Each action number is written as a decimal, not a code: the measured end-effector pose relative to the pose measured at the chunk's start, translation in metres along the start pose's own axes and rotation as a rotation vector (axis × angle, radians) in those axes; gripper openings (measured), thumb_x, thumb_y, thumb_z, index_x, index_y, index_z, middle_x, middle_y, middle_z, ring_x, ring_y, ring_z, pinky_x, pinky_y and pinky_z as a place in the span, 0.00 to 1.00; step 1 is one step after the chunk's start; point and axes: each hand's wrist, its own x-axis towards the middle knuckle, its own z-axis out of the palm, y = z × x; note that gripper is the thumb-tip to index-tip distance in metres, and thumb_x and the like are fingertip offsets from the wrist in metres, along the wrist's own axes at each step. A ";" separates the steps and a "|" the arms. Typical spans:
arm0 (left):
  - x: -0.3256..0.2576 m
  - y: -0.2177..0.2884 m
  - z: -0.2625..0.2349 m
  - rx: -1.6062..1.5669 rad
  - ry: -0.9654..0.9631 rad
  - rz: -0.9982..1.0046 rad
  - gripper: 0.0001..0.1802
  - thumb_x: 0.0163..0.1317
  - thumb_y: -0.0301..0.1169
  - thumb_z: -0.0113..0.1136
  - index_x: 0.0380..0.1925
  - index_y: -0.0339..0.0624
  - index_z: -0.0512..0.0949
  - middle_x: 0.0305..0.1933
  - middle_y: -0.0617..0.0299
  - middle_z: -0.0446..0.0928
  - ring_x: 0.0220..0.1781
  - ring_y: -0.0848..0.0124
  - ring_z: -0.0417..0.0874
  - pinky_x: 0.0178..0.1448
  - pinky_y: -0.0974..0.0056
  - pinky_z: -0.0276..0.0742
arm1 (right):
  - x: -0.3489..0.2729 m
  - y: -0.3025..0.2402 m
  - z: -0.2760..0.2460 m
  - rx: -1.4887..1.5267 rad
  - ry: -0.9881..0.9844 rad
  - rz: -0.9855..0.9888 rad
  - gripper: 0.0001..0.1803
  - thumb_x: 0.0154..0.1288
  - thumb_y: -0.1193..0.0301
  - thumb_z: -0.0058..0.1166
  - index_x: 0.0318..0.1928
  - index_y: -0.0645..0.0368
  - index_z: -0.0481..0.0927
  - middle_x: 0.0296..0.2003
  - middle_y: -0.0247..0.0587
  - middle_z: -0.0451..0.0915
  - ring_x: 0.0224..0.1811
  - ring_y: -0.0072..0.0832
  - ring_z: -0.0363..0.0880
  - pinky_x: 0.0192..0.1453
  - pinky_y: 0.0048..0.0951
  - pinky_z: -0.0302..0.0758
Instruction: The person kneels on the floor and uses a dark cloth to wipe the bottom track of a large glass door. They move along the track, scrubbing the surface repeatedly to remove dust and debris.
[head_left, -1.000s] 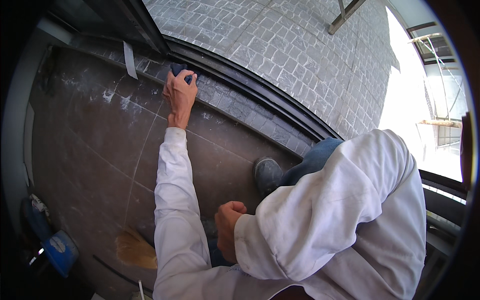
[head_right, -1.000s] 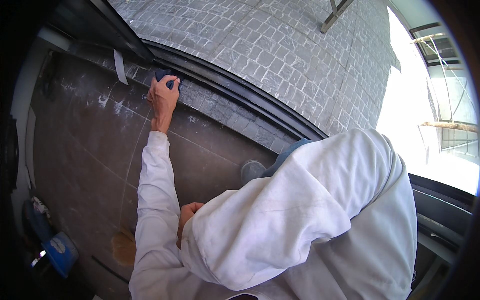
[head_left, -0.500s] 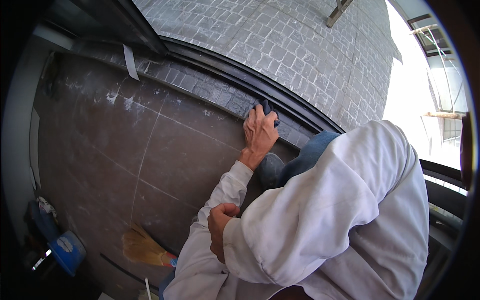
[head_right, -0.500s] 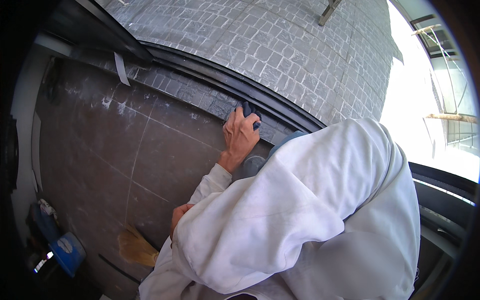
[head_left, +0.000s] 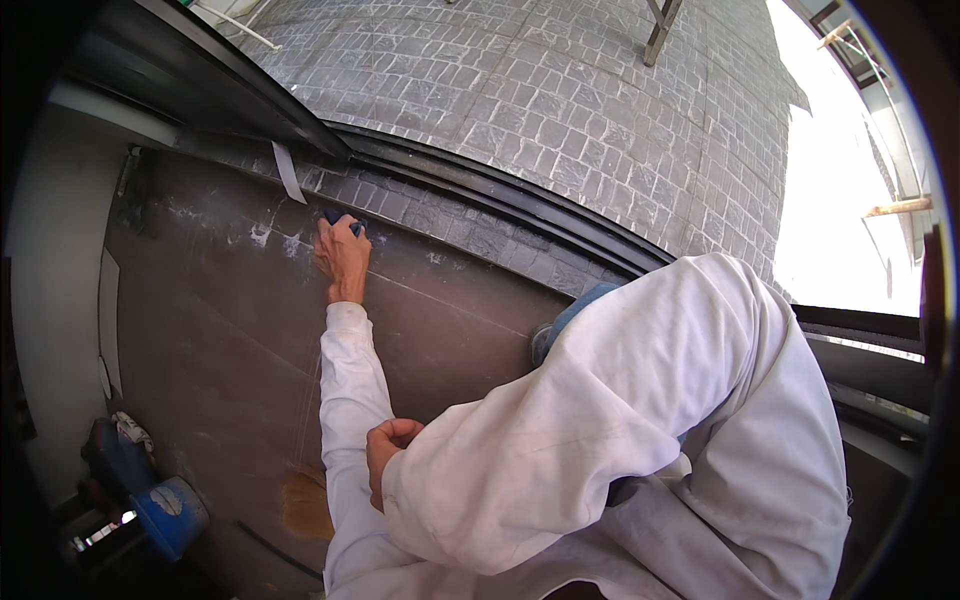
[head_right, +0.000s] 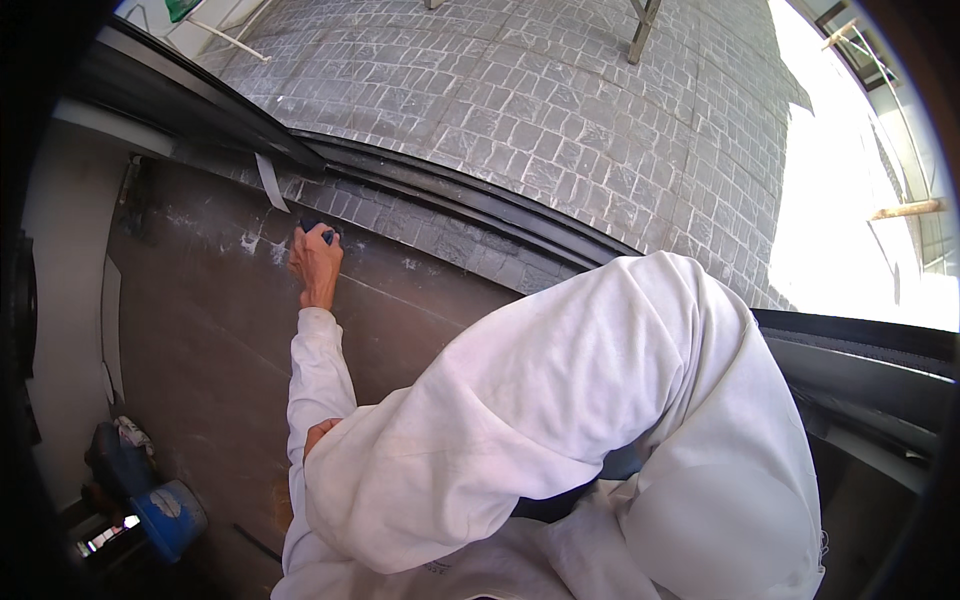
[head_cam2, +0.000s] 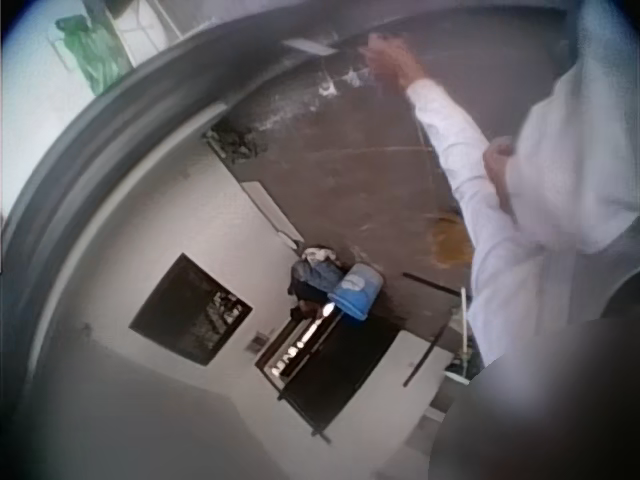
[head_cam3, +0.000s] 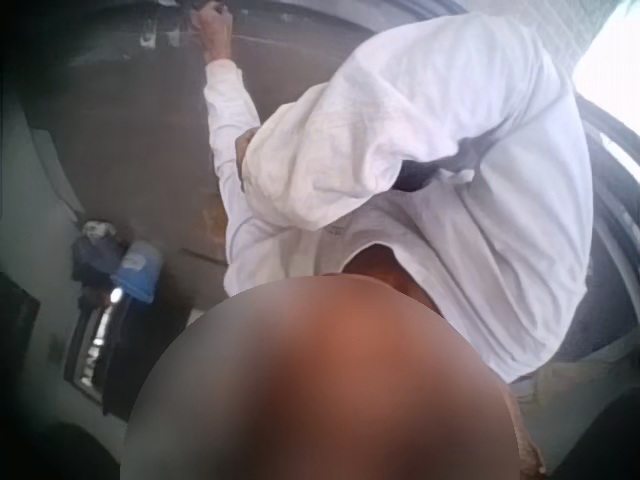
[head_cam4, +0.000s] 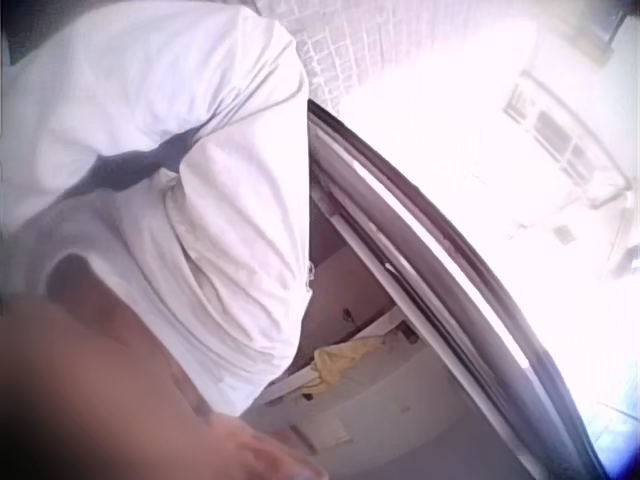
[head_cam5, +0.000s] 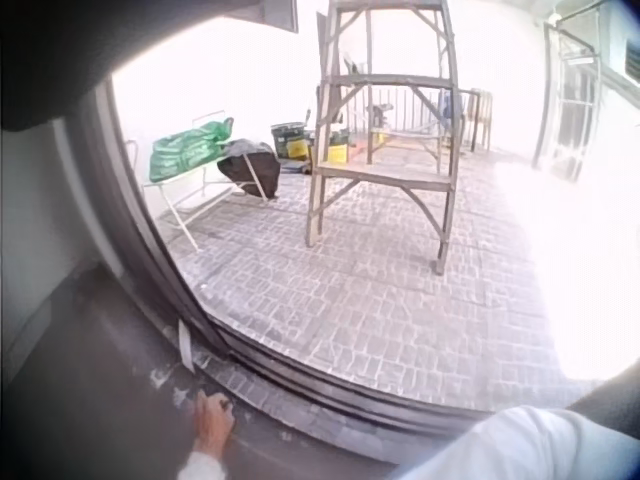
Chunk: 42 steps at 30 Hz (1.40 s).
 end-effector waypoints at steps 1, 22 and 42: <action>0.005 -0.023 -0.014 -0.014 -0.068 -0.040 0.10 0.55 0.37 0.74 0.36 0.50 0.87 0.43 0.50 0.81 0.47 0.48 0.83 0.48 0.47 0.80 | -0.013 0.005 -0.007 -0.032 -0.026 -0.038 0.49 0.45 0.30 0.55 0.53 0.59 0.66 0.48 0.44 0.69 0.52 0.42 0.59 0.57 0.43 0.58; 0.107 -0.154 -0.256 0.062 -0.368 -0.191 0.11 0.56 0.34 0.72 0.32 0.37 0.85 0.31 0.57 0.84 0.34 0.67 0.84 0.45 0.60 0.76 | -0.044 -0.005 -0.022 0.585 0.117 1.284 0.23 0.44 0.40 0.68 0.27 0.44 0.82 0.23 0.25 0.76 0.21 0.28 0.69 0.26 0.41 0.67; 0.219 -0.079 -0.185 0.318 -0.707 -0.065 0.10 0.45 0.37 0.75 0.26 0.45 0.87 0.32 0.57 0.87 0.37 0.64 0.88 0.47 0.58 0.78 | -0.056 -0.074 -0.008 0.650 -0.157 1.340 0.22 0.46 0.43 0.69 0.33 0.44 0.85 0.28 0.24 0.80 0.22 0.28 0.72 0.23 0.39 0.65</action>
